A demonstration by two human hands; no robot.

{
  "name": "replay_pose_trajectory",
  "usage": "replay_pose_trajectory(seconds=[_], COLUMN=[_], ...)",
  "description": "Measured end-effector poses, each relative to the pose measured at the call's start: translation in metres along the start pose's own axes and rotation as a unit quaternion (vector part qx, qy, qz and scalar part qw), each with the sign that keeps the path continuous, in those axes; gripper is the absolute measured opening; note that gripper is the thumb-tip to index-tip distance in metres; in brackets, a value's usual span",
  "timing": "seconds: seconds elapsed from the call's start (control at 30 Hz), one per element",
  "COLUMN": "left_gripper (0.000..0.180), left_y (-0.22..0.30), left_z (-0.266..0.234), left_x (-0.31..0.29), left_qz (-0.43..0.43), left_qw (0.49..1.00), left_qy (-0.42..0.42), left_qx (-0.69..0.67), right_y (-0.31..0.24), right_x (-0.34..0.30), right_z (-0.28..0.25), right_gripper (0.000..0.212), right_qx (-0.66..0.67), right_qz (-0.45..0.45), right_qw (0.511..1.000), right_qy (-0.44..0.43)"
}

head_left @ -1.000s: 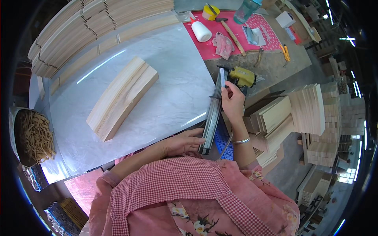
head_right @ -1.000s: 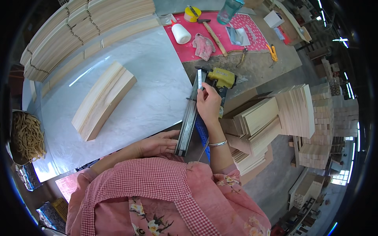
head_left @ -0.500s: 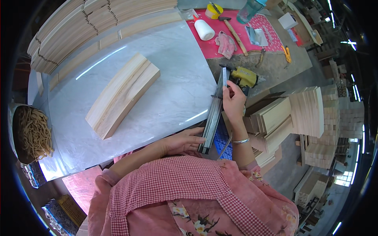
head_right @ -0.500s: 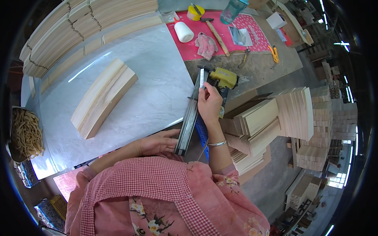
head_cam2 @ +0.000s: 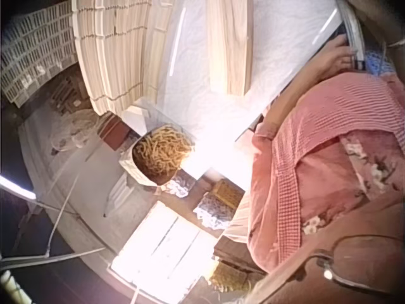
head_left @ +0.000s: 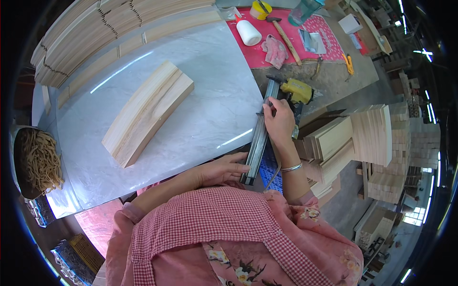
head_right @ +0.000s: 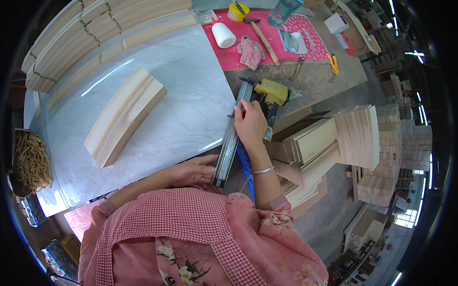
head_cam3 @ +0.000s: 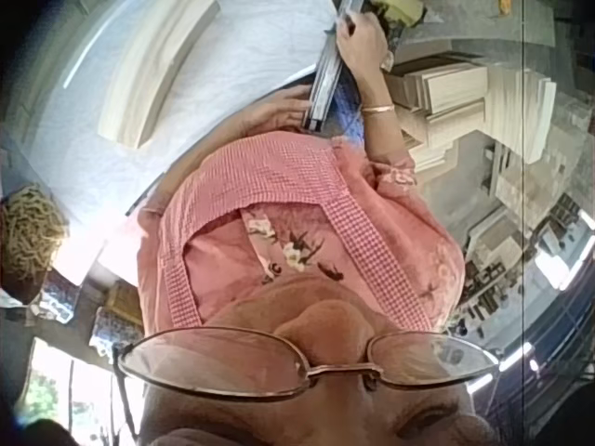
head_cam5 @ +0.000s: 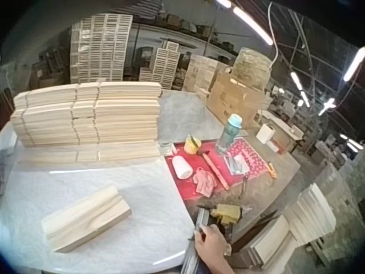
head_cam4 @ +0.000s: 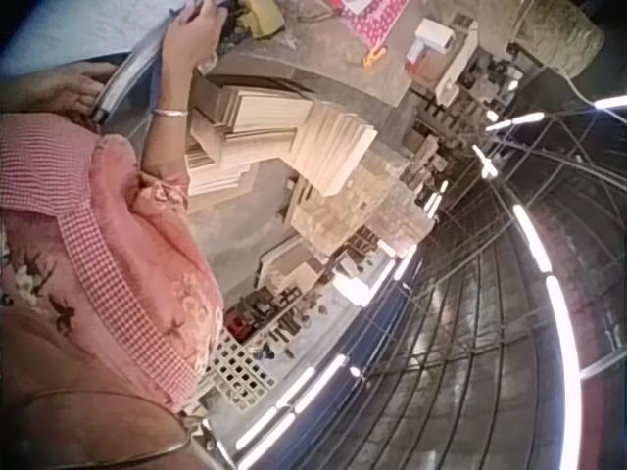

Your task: Assembling and nailing wooden box components at a factory workstation.

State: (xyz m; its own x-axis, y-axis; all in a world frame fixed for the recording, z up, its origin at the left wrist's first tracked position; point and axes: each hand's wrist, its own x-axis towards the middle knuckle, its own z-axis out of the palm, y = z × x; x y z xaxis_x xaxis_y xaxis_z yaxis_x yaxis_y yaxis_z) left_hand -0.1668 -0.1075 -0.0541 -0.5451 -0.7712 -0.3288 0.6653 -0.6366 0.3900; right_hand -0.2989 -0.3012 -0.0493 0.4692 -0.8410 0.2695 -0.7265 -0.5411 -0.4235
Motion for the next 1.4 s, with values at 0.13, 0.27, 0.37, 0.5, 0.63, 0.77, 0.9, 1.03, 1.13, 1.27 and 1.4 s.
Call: replay_pose_trajectory(seconds=[0.13, 0.27, 0.37, 0.5, 0.63, 0.77, 0.9, 1.03, 1.13, 1.27, 1.4], left_gripper=[0.075, 0.078, 0.081, 0.080, 0.071, 0.059, 0.040, 0.039, 0.040, 0.043, 0.052], left_y=[0.001, -0.005, -0.010, -0.011, 0.004, 0.003, -0.005, 0.033, 0.021, 0.021, 0.041], left_z=[0.002, 0.003, 0.006, 0.019, 0.042, 0.041, 0.030, 0.042, 0.034, 0.025, 0.000], left_x=[0.000, -0.001, -0.002, -0.008, -0.020, -0.023, -0.025, -0.025, -0.028, -0.054, -0.129], left_qz=[-0.002, 0.029, 0.061, 0.009, 0.061, 0.075, 0.267, 0.332, 0.360, 0.352, 0.295], left_qw=[1.000, 0.995, 0.981, 0.936, 0.873, 0.759, 0.509, 0.435, 0.418, 0.429, 0.303], left_qy=[0.004, 0.018, 0.034, 0.090, 0.138, 0.175, 0.265, 0.336, 0.354, 0.370, 0.521], left_qx=[0.001, 0.092, 0.182, 0.340, 0.463, 0.623, 0.774, 0.766, 0.756, 0.745, 0.741], right_y=[-0.001, 0.002, 0.015, 0.064, 0.057, 0.062, 0.040, -0.022, -0.058, -0.097, -0.120], right_x=[0.002, 0.008, 0.013, 0.008, 0.009, 0.006, 0.002, -0.033, -0.034, -0.028, -0.017], right_z=[-0.002, -0.009, -0.019, -0.034, -0.044, -0.044, -0.048, -0.082, -0.102, -0.131, -0.145], right_gripper=[0.028, 0.028, 0.030, 0.034, 0.035, 0.034, 0.031, 0.029, 0.031, 0.032, 0.032], right_qx=[-0.045, -0.009, 0.041, -0.025, 0.265, 0.370, 0.405, 0.391, 0.418, 0.412, 0.347], right_qz=[-0.003, -0.019, -0.062, 0.068, 0.298, 0.334, 0.285, 0.205, 0.138, 0.065, 0.023], right_qw=[0.998, 0.998, 0.997, 0.981, 0.917, 0.864, 0.867, 0.897, 0.898, 0.908, 0.937], right_qy=[-0.040, -0.064, 0.014, 0.178, -0.012, -0.074, -0.048, -0.010, 0.011, 0.036, 0.011])
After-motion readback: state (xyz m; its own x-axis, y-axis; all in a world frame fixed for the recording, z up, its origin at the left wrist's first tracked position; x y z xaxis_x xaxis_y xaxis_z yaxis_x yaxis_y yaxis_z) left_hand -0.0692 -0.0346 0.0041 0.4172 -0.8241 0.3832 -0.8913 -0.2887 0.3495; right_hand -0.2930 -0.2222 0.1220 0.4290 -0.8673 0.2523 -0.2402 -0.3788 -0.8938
